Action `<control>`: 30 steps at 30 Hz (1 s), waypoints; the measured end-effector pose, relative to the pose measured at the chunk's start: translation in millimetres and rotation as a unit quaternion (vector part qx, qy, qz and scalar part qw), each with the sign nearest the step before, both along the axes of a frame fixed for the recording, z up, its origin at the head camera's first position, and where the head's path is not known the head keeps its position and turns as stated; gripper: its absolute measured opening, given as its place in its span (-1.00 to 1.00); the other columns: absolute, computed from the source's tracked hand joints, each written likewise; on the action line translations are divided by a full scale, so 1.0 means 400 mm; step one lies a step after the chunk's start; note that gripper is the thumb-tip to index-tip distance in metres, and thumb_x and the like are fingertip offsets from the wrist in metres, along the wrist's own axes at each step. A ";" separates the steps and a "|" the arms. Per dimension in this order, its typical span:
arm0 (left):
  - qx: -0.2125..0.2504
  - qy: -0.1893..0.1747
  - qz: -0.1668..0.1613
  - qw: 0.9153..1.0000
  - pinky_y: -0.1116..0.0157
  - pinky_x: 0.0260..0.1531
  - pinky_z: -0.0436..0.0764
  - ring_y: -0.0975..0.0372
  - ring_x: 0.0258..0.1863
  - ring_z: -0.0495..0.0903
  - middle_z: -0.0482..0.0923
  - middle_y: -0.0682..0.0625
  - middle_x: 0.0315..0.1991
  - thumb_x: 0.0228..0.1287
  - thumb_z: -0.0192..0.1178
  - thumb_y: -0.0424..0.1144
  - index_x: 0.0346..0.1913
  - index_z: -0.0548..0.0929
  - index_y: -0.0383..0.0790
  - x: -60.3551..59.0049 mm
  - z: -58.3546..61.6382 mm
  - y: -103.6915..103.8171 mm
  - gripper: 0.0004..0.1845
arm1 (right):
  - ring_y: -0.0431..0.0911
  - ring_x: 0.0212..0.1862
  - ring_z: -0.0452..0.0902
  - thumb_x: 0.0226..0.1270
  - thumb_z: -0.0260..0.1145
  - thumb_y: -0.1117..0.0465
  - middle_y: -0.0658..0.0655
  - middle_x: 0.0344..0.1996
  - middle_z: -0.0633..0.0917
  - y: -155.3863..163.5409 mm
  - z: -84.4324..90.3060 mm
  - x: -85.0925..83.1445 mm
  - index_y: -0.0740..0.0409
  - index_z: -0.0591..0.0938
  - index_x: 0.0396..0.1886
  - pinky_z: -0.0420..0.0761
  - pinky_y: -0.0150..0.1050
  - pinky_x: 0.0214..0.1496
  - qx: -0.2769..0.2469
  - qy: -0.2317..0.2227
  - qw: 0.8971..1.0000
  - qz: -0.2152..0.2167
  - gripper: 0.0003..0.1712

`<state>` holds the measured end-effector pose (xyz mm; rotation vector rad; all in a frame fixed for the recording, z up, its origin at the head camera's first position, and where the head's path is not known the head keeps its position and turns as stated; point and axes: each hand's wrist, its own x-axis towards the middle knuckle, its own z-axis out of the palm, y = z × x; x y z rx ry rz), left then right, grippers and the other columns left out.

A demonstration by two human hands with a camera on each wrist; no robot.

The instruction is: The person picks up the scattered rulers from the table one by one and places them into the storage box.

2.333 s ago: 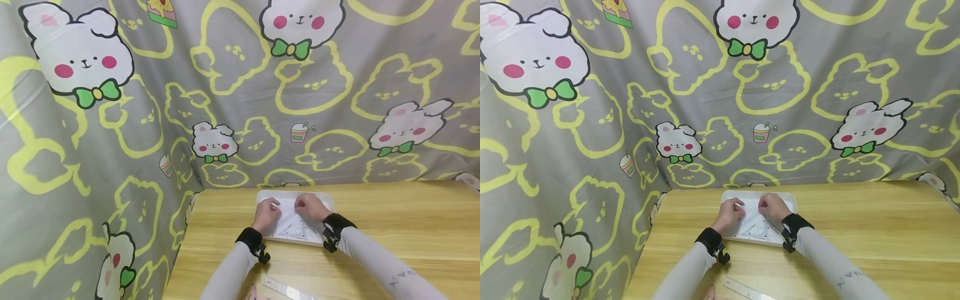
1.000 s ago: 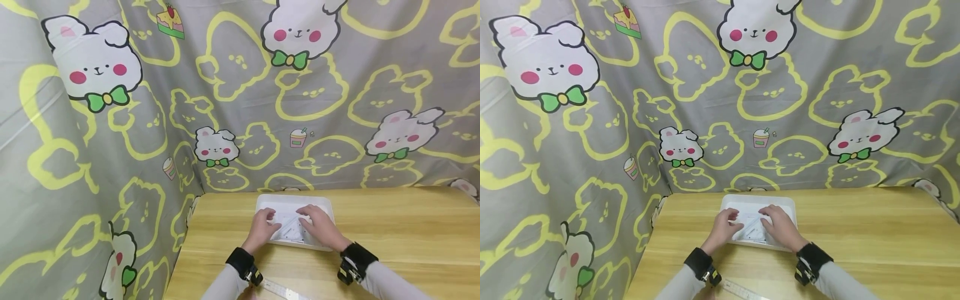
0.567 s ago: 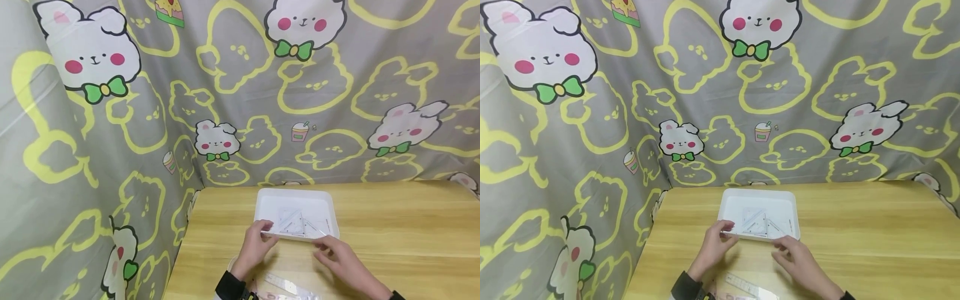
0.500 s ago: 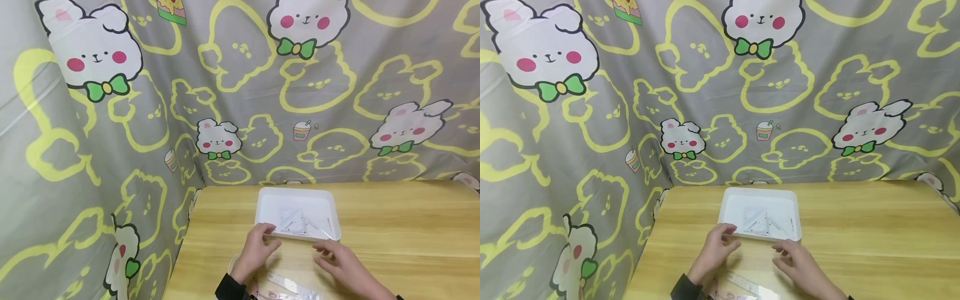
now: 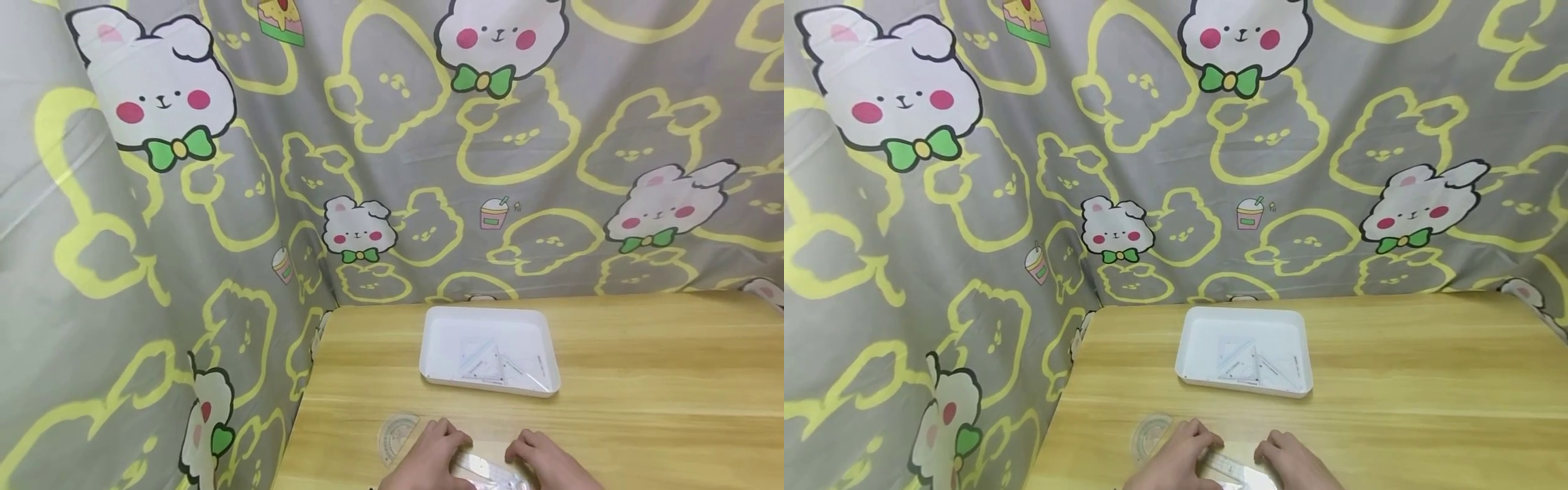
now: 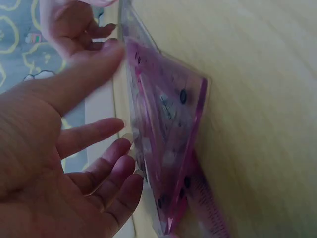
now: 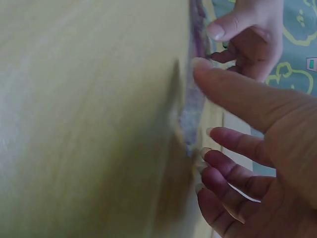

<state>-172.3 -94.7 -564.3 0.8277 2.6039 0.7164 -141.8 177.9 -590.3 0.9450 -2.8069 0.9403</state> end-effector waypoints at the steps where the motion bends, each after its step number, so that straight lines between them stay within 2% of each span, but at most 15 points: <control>1: 0.003 -0.002 0.000 1.000 0.51 -0.12 0.42 0.50 -0.09 0.28 0.39 0.34 -0.08 0.08 0.61 0.08 0.18 0.71 0.03 0.001 -0.004 0.003 -0.41 | -0.41 -0.23 0.30 0.04 0.56 -0.42 -0.30 -0.26 0.47 0.001 -0.003 0.002 -0.06 0.68 -0.23 0.49 -0.33 -0.27 0.009 -0.004 1.000 -0.002 -0.39; 3: 0.009 0.000 0.003 1.000 0.51 -0.14 0.41 0.50 -0.11 0.27 0.37 0.35 -0.09 0.16 0.57 0.02 0.16 0.72 0.03 0.002 -0.010 0.008 -0.49 | -0.40 -0.26 0.28 0.06 0.57 -0.37 -0.30 -0.30 0.45 0.004 -0.008 0.002 -0.05 0.68 -0.27 0.47 -0.33 -0.29 0.018 -0.005 1.000 -0.002 -0.44; 4: 0.009 0.011 0.004 1.000 0.50 -0.13 0.40 0.49 -0.12 0.26 0.37 0.34 -0.10 0.19 0.55 -0.02 0.14 0.72 0.04 0.001 -0.012 0.011 -0.54 | -0.39 -0.27 0.27 0.07 0.59 -0.31 -0.30 -0.32 0.44 0.005 -0.007 0.000 -0.05 0.67 -0.28 0.45 -0.33 -0.30 0.017 -0.019 1.000 -0.003 -0.49; 8: -0.007 0.091 -0.007 0.996 0.45 -0.15 0.28 0.45 -0.15 0.25 0.38 0.32 -0.13 0.25 0.50 -0.06 0.00 0.75 0.09 -0.007 -0.013 0.015 -0.72 | -0.37 -0.32 0.24 0.02 0.65 -0.05 -0.28 -0.41 0.42 0.008 0.003 -0.013 -0.07 0.65 -0.34 0.36 -0.33 -0.35 -0.001 -0.085 0.996 -0.017 -0.65; 10: -0.014 0.125 -0.017 0.992 0.43 -0.16 0.22 0.44 -0.16 0.25 0.39 0.31 -0.14 0.24 0.49 -0.04 -0.06 0.75 0.11 -0.012 -0.015 0.015 -0.76 | -0.36 -0.34 0.24 0.01 0.65 0.04 -0.27 -0.44 0.41 0.008 0.009 -0.019 -0.08 0.64 -0.36 0.33 -0.34 -0.37 -0.010 -0.128 0.991 -0.029 -0.68; 13: -0.013 0.131 -0.031 0.991 0.43 -0.20 0.17 0.45 -0.20 0.24 0.41 0.32 -0.17 0.25 0.48 -0.02 -0.12 0.74 0.11 -0.019 -0.016 0.015 -0.80 | -0.35 -0.35 0.26 0.02 0.65 0.06 -0.25 -0.45 0.42 0.007 0.013 -0.025 -0.10 0.62 -0.38 0.32 -0.33 -0.36 -0.015 -0.164 0.985 -0.042 -0.68; 17: -0.023 0.094 -0.040 0.994 0.44 -0.23 0.16 0.46 -0.25 0.22 0.39 0.35 -0.24 0.25 0.47 -0.03 -0.17 0.68 0.11 -0.028 -0.017 0.014 -0.81 | -0.34 -0.35 0.28 0.05 0.64 0.08 -0.20 -0.45 0.45 0.009 0.013 -0.027 -0.09 0.59 -0.37 0.31 -0.32 -0.35 -0.041 -0.188 0.980 -0.042 -0.67; 20: -0.026 0.057 -0.047 0.997 0.44 -0.24 0.19 0.46 -0.28 0.23 0.37 0.36 -0.32 0.24 0.50 -0.06 -0.23 0.63 0.10 -0.031 -0.020 0.014 -0.79 | -0.36 -0.38 0.30 0.10 0.62 0.14 -0.20 -0.47 0.47 0.013 0.005 -0.025 -0.03 0.59 -0.35 0.32 -0.34 -0.38 -0.090 -0.210 0.974 -0.016 -0.69; 26: 0.008 0.000 -0.057 0.998 0.47 -0.25 0.25 0.49 -0.38 0.25 0.39 0.37 -0.45 0.21 0.52 -0.17 -0.28 0.61 0.06 -0.030 -0.041 0.010 -0.78 | -0.42 -0.42 0.41 0.27 0.49 0.28 -0.24 -0.51 0.53 0.030 -0.020 -0.024 0.10 0.63 -0.38 0.44 -0.38 -0.45 -0.192 -0.269 0.942 0.055 -0.84; 30: 0.056 -0.041 -0.046 0.997 0.49 -0.20 0.33 0.53 -0.38 0.31 0.44 0.36 -0.46 0.26 0.49 -0.25 -0.29 0.61 0.02 -0.028 -0.049 0.001 -0.79 | -0.44 -0.41 0.45 0.38 0.41 0.33 -0.22 -0.50 0.57 0.041 -0.033 -0.028 0.14 0.64 -0.38 0.49 -0.38 -0.48 -0.236 -0.259 0.932 0.091 -0.87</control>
